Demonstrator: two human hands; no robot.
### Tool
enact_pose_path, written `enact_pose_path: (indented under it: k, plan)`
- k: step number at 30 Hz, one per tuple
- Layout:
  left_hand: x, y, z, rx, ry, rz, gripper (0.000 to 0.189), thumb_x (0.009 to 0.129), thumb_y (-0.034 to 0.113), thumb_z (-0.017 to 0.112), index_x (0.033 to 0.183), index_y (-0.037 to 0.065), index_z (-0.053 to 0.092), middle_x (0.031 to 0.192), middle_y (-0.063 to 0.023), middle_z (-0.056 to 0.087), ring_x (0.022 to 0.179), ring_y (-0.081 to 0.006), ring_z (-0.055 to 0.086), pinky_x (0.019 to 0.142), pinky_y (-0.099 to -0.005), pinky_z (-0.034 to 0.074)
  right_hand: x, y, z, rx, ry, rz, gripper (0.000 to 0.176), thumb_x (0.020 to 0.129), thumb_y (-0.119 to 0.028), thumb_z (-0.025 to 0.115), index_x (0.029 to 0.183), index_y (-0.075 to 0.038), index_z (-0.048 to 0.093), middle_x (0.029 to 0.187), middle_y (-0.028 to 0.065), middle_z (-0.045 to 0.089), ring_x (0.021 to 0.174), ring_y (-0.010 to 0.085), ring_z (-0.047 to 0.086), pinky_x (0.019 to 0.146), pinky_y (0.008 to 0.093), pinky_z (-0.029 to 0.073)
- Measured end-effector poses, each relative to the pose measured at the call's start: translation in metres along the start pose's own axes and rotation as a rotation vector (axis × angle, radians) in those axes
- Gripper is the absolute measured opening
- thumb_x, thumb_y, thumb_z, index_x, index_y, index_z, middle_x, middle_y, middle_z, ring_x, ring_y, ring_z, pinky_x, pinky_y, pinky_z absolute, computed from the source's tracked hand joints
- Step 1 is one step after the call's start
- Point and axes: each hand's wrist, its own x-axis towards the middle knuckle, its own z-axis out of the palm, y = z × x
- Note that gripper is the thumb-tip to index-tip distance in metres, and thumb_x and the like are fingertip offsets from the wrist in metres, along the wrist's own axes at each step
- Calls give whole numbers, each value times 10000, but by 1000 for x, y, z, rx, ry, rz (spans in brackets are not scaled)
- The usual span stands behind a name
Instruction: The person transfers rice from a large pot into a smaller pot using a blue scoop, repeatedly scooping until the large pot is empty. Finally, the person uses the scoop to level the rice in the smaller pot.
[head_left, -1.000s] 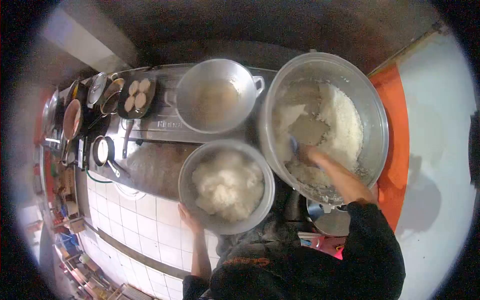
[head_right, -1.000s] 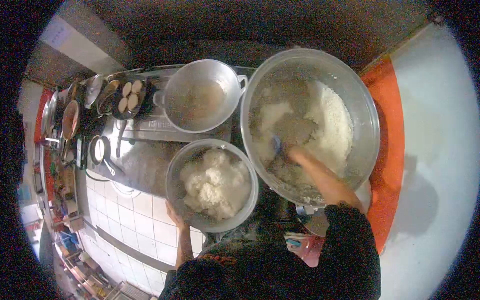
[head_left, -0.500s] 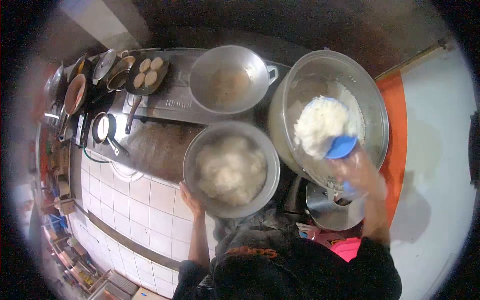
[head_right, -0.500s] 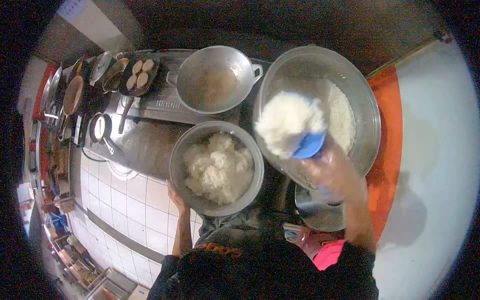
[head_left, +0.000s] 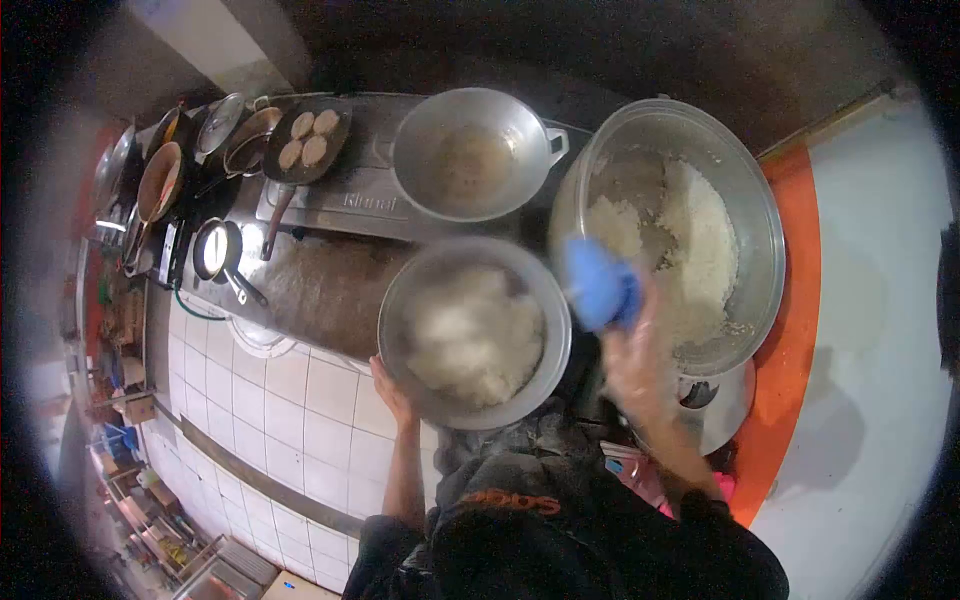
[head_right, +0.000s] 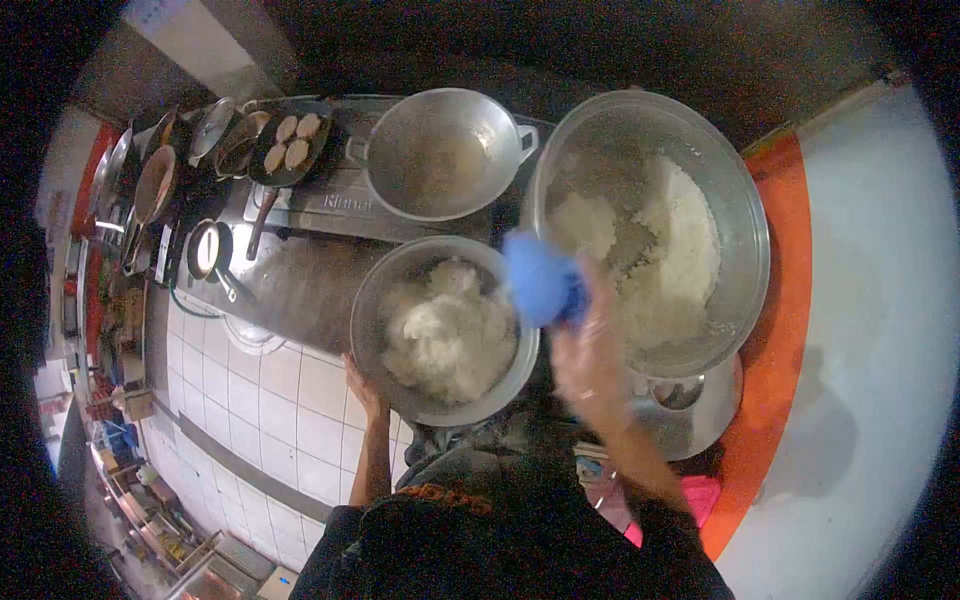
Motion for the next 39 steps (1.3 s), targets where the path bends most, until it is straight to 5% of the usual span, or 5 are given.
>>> enact_pose_path:
  k: [10, 18, 20, 26, 39]
  plan:
    - [3, -61, -23, 525, -48, 468, 575, 927, 259, 470, 1368, -66, 300, 1377, -279, 360, 1274, -420, 348, 1044, -475, 282, 142, 260, -48, -639, -221, 443, 448, 856, -139, 495, 1281, -30, 399, 1149, 280, 549, 1065, 422, 543, 876, 487, 442]
    - [-2, -9, -8, 499, -67, 75, 599, 884, 211, 540, 1367, -58, 309, 1367, -268, 375, 1273, -409, 354, 1043, -469, 297, 124, 210, -24, -926, -1140, 106, 171, 826, -166, 576, 912, -37, 648, 894, 195, 651, 833, 337, 626, 681, 447, 471]
    - [-1, -15, -10, 538, -53, 51, 589, 889, 217, 531, 1363, -60, 315, 1362, -266, 382, 1271, -408, 358, 1040, -468, 303, 65, 491, 19, -825, -1376, -681, 92, 764, -121, 628, 794, -41, 664, 745, 145, 648, 702, 295, 607, 620, 423, 466]
    - [3, -40, -18, 240, -95, 136, 525, 973, 285, 363, 1378, -44, 303, 1327, -243, 427, 1225, -382, 407, 1021, -440, 323, 52, 221, -58, -304, -1110, 354, 187, 787, -166, 607, 928, -44, 626, 872, 115, 630, 788, 271, 578, 731, 394, 476]
    - [8, -41, -20, 79, -130, 206, 663, 988, 482, 222, 1410, -28, 262, 1362, -213, 370, 1225, -329, 386, 1025, -414, 296, 1, -14, -77, -399, -468, 173, 596, 820, -80, 571, 1365, -119, 335, 1085, 216, 597, 921, 338, 626, 874, 394, 486]
